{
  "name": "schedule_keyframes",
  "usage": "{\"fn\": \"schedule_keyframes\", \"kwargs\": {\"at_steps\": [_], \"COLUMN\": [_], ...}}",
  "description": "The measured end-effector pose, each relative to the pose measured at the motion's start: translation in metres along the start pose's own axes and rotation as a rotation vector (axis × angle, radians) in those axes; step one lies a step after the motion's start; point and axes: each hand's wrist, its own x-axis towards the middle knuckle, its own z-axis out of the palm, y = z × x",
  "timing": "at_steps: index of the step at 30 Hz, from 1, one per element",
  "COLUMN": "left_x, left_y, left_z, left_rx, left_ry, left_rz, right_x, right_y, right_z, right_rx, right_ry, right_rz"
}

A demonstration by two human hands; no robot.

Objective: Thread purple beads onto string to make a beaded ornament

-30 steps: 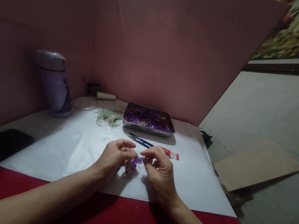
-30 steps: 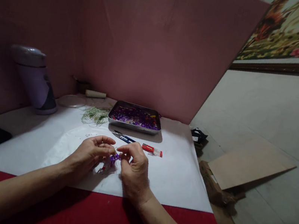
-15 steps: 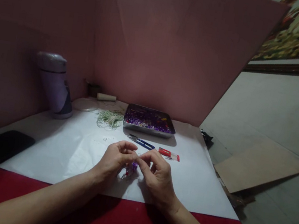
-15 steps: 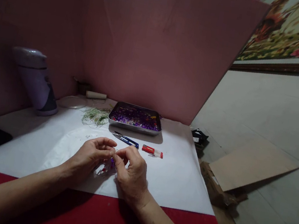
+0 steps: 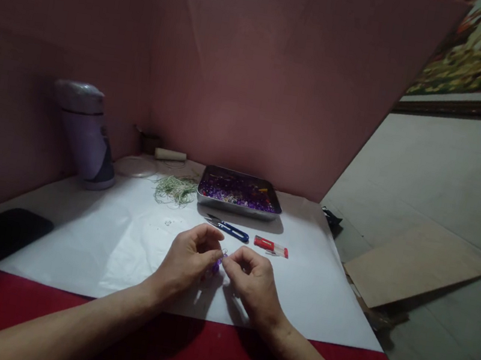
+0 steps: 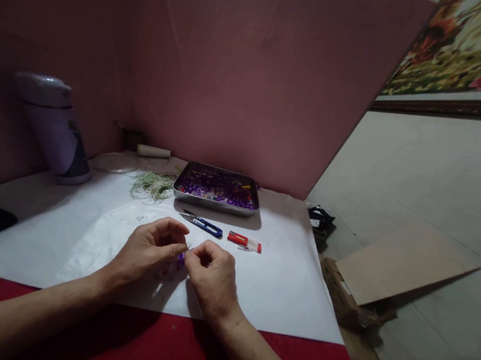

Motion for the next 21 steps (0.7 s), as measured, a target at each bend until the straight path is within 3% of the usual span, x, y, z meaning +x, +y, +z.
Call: {"fn": "schedule_keyframes", "kwargs": {"at_steps": [6,21], "left_x": [-0.0045,-0.0065], "left_y": [0.0045,0.0004], "left_z": [0.0008,-0.0004], "left_rx": [0.228,0.412], "left_ry": [0.036,0.012], "left_rz": [0.195,0.351], "right_x": [-0.0004,0.0015], "right_y": [-0.0025,0.0007], "right_z": [-0.0005,-0.0023], "right_rx": [0.105,0.115], "right_ry": [-0.029,-0.027], "right_rz": [0.095,0.060]}}
